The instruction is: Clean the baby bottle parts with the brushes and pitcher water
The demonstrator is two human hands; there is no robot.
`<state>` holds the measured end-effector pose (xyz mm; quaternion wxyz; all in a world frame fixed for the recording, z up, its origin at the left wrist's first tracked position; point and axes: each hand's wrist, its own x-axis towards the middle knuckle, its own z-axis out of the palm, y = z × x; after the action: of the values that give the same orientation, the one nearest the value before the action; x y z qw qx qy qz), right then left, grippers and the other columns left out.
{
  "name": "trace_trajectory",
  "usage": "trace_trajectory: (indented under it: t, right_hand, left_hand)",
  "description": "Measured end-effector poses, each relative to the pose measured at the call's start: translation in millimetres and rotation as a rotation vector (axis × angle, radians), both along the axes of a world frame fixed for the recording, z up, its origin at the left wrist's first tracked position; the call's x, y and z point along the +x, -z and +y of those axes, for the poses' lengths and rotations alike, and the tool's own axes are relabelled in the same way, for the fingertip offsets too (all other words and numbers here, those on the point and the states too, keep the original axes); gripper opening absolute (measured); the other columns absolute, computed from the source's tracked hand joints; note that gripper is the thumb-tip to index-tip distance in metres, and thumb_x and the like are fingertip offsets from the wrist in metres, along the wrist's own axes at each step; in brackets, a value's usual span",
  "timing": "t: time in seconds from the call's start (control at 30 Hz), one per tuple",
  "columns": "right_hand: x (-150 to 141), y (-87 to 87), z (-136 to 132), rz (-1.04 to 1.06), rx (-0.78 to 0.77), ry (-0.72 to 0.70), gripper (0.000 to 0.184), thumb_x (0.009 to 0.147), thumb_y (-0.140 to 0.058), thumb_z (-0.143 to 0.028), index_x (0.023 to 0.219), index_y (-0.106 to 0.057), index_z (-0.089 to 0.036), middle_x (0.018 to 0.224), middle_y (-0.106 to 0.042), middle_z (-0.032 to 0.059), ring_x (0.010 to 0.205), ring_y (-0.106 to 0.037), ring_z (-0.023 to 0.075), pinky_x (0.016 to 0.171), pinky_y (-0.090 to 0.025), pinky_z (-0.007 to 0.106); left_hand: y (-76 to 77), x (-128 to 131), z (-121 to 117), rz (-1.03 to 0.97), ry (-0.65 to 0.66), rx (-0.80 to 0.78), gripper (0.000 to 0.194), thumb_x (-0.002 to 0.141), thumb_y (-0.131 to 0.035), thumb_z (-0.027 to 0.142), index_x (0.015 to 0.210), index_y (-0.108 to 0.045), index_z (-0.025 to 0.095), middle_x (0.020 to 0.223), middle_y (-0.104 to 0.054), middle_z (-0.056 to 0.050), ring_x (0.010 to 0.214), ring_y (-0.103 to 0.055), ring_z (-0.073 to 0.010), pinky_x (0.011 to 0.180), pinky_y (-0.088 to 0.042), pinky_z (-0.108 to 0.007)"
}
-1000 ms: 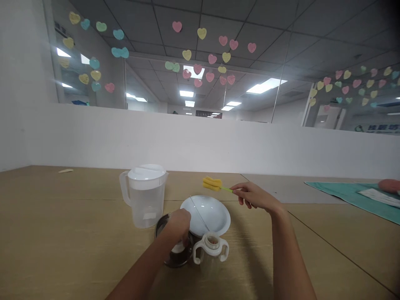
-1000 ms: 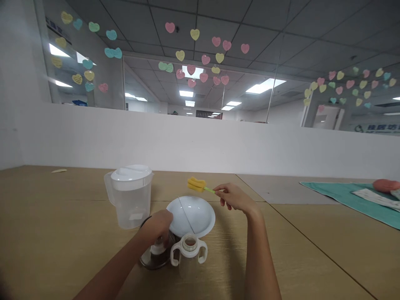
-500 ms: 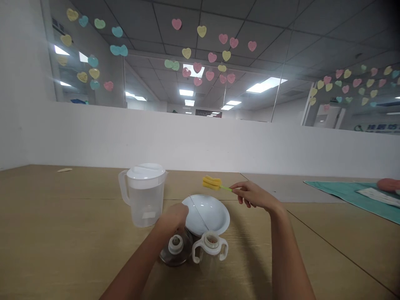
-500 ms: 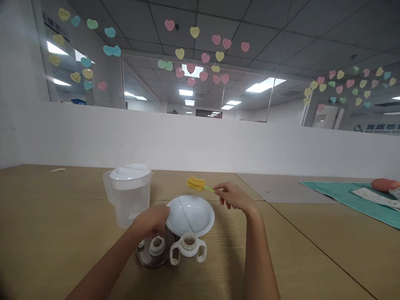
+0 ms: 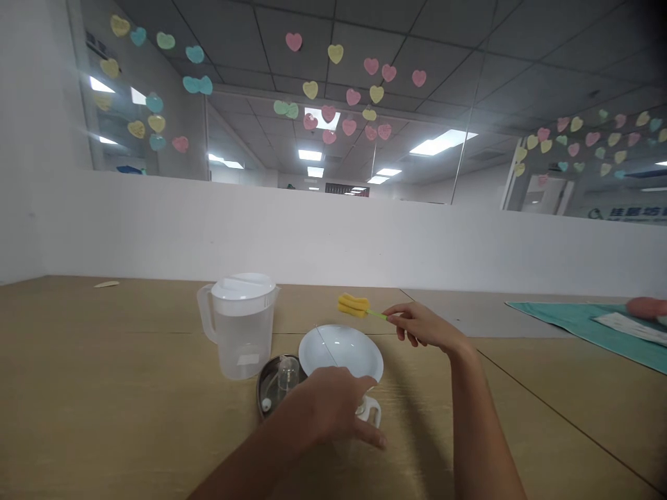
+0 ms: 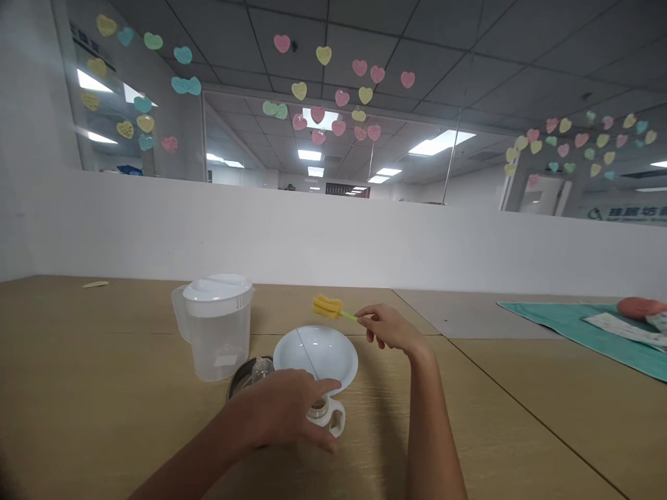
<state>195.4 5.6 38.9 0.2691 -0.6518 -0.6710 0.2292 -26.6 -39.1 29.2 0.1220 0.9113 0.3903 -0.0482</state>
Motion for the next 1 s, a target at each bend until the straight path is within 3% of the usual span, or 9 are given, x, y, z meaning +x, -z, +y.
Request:
trace_trajectory:
  t: [0.23, 0.43, 0.6, 0.73, 0.87, 1.0]
  right_hand:
    - [-2.3, -1.6, -0.3, 0.005, -0.015, 0.007, 0.032, 0.085, -0.045, -0.032, 0.111, -0.056, -0.017, 0.063, -0.059, 0.0005, 0.042, -0.045, 0.006, 0.038, -0.028, 0.018]
    - [-0.6, -1.8, -1.5, 0.009, -0.008, 0.017, 0.033, 0.085, -0.045, -0.032, 0.112, -0.056, -0.017, 0.063, -0.059, 0.0009, 0.042, -0.044, 0.0062, 0.037, -0.028, 0.018]
    - [1.3, -1.2, -1.4, 0.01, 0.009, 0.003, 0.033, 0.086, -0.044, -0.032, 0.112, -0.056, -0.016, 0.064, -0.059, 0.0011, 0.042, -0.045, 0.0059, 0.038, -0.029, 0.017]
    - [2.3, 0.3, 0.5, 0.008, 0.04, 0.005, 0.032, 0.086, -0.044, -0.031, 0.111, -0.056, -0.016, 0.063, -0.058, 0.0006, 0.041, -0.044, 0.0058, 0.037, -0.029, 0.017]
    - [2.0, 0.8, 2.2, 0.017, 0.051, -0.001, 0.032, 0.085, -0.044, -0.031, 0.11, -0.057, -0.015, 0.061, -0.058, -0.0001, 0.04, -0.044, 0.0059, 0.038, -0.03, 0.017]
    - [0.0, -0.1, 3.2, 0.021, 0.099, -0.007, 0.031, 0.085, -0.044, -0.031, 0.107, -0.058, -0.014, 0.06, -0.058, -0.0003, 0.04, -0.044, 0.006, 0.041, -0.034, 0.018]
  left_hand:
    - [18.8, 17.1, 7.7, 0.181, 0.079, 0.116, 0.048, 0.067, -0.067, 0.039, 0.109, -0.056, 0.019, 0.106, -0.06, -0.013, 0.095, -0.058, -0.0293, 0.076, -0.046, -0.036]
    - [18.4, 12.0, 19.2, 0.133, 0.169, 0.056, 0.051, 0.069, -0.059, 0.051, 0.112, -0.053, 0.024, 0.1, -0.061, -0.009, 0.091, -0.059, -0.0283, 0.073, -0.045, -0.036]
    - [-3.2, -7.7, 20.4, -0.112, 0.173, -0.038, 0.052, 0.073, -0.05, 0.06, 0.116, -0.049, 0.03, 0.099, -0.058, -0.003, 0.092, -0.056, -0.0241, 0.075, -0.042, -0.031]
    - [-15.4, -18.8, 24.6, -0.372, 0.08, -0.047, 0.073, 0.069, -0.058, 0.056, 0.131, -0.03, 0.03, 0.112, -0.053, -0.004, 0.104, -0.05, -0.0225, 0.082, -0.039, -0.028]
    - [-11.8, -19.7, 41.7, -0.665, -0.044, 0.048, 0.079, 0.062, -0.066, 0.055, 0.125, -0.031, 0.022, 0.108, -0.054, -0.005, 0.095, -0.053, -0.0216, 0.077, -0.041, -0.028]
    - [-2.4, -15.3, 61.8, -0.966, -0.06, 0.126, 0.055, 0.062, -0.068, 0.047, 0.103, -0.044, 0.02, 0.097, -0.057, -0.003, 0.086, -0.056, -0.0186, 0.073, -0.043, -0.028]
